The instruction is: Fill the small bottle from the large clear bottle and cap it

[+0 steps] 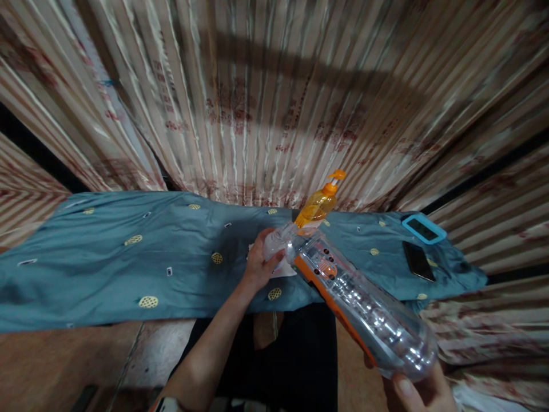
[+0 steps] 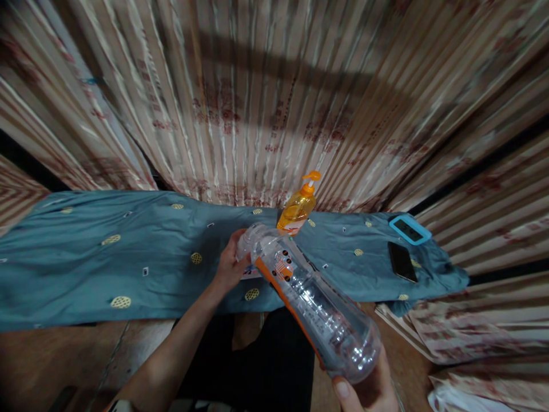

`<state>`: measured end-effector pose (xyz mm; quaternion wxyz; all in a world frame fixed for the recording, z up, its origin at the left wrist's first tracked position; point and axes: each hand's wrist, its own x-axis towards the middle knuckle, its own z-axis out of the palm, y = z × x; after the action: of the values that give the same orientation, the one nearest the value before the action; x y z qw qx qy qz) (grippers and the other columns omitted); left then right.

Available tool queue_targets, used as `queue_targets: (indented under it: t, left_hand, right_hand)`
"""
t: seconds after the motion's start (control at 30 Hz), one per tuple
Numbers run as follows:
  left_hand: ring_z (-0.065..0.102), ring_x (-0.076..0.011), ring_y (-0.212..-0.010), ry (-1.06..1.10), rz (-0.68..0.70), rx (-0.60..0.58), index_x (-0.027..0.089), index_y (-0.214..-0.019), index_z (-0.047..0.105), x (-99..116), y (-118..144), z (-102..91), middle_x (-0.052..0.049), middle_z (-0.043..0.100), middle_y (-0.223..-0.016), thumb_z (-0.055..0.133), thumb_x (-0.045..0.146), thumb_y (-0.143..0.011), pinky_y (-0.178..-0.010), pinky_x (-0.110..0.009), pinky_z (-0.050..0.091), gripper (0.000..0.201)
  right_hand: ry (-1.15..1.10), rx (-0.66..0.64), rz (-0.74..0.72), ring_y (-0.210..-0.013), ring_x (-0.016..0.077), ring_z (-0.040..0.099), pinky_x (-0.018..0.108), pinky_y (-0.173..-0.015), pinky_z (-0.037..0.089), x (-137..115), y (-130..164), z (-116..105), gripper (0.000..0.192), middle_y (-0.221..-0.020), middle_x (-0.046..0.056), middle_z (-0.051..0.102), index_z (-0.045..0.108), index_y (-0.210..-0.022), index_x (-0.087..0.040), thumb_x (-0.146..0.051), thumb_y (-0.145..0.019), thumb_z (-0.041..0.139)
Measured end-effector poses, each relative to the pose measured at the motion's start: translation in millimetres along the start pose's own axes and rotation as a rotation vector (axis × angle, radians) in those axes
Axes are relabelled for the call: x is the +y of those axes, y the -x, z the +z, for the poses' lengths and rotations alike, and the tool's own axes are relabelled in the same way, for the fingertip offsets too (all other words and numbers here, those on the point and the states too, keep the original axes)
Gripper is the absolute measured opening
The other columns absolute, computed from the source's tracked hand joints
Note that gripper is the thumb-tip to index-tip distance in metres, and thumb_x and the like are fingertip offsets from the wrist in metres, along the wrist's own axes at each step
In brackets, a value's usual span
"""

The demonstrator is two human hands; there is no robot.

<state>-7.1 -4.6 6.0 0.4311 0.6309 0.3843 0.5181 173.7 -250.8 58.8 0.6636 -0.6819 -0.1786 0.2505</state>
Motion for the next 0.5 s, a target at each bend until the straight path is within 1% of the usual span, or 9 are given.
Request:
queue_targets:
  t: [0.07,0.13,0.2,0.27,0.3,0.37,0.43,0.5]
  left_hand:
    - [0.069,-0.0283,-0.111,-0.011,-0.010,0.007,0.021,-0.130,0.058,0.1,0.0,0.1,-0.009,0.073,-0.123,0.075,0.048,-0.086,-0.100,-0.040,0.054,0.054]
    - [0.069,-0.0280,-0.110,-0.023,-0.015,0.013,0.022,-0.130,0.059,-0.4,-0.1,0.2,-0.008,0.073,-0.122,0.076,0.047,-0.085,-0.100,-0.040,0.053,0.055]
    - [0.069,-0.0279,-0.111,-0.020,-0.008,0.012,0.022,-0.130,0.059,-1.6,-0.3,0.1,-0.008,0.073,-0.122,0.076,0.048,-0.084,-0.101,-0.040,0.053,0.055]
    - [0.068,-0.0280,-0.112,-0.011,0.000,0.009,0.022,-0.130,0.059,-3.1,-0.3,0.1,-0.008,0.073,-0.123,0.076,0.049,-0.085,-0.102,-0.040,0.053,0.055]
    - [0.068,-0.0282,-0.113,-0.011,0.002,0.010,0.022,-0.130,0.059,-3.9,-0.2,0.2,-0.008,0.073,-0.124,0.076,0.049,-0.085,-0.102,-0.040,0.052,0.056]
    - [0.069,-0.0285,-0.113,-0.014,0.002,0.017,0.022,-0.131,0.058,-5.3,0.1,0.4,-0.009,0.073,-0.124,0.076,0.049,-0.085,-0.101,-0.040,0.053,0.056]
    - [0.070,-0.0284,-0.111,-0.014,0.001,0.022,0.021,-0.131,0.058,-6.0,0.4,0.7,-0.009,0.073,-0.123,0.075,0.048,-0.085,-0.099,-0.040,0.054,0.056]
    - [0.070,-0.0282,-0.111,-0.008,0.000,0.020,0.020,-0.131,0.058,-5.9,0.4,0.8,-0.009,0.073,-0.123,0.075,0.049,-0.086,-0.099,-0.039,0.054,0.056]
  right_hand:
    - [-0.023,0.020,0.003,-0.131,0.0425,0.051,0.062,-0.119,0.025,-3.2,1.2,3.5,0.087,-0.137,0.015,0.058,0.055,-0.138,-0.024,-0.054,-0.063,0.087]
    - [-0.035,0.038,0.003,-0.131,0.0438,0.049,0.065,-0.121,0.020,-6.7,2.5,6.1,0.091,-0.138,0.016,0.057,0.055,-0.138,-0.023,-0.054,-0.060,0.089]
    - [-0.027,0.043,0.005,-0.126,0.0400,0.052,0.061,-0.120,0.024,-9.5,3.6,7.6,0.089,-0.131,0.014,0.059,0.057,-0.137,-0.025,-0.054,-0.059,0.089]
    - [-0.010,0.035,0.011,-0.119,0.0346,0.056,0.053,-0.117,0.030,-10.7,4.1,7.6,0.084,-0.120,0.009,0.062,0.059,-0.135,-0.027,-0.054,-0.061,0.088]
    - [-0.004,0.035,0.014,-0.117,0.0331,0.057,0.051,-0.115,0.032,-10.5,4.1,7.2,0.081,-0.118,0.008,0.062,0.059,-0.134,-0.028,-0.054,-0.062,0.087]
    - [-0.009,0.037,0.016,-0.121,0.0342,0.056,0.052,-0.117,0.031,-8.7,3.4,6.0,0.082,-0.125,0.009,0.063,0.059,-0.135,-0.028,-0.054,-0.062,0.087]
    - [-0.032,0.036,0.009,-0.129,0.0398,0.053,0.058,-0.120,0.027,-6.2,2.9,5.1,0.087,-0.137,0.014,0.059,0.057,-0.138,-0.026,-0.054,-0.061,0.088]
    - [-0.040,0.037,0.004,-0.136,0.0430,0.049,0.060,-0.121,0.025,-4.9,3.0,4.9,0.092,-0.141,0.016,0.057,0.056,-0.140,-0.024,-0.055,-0.060,0.088]
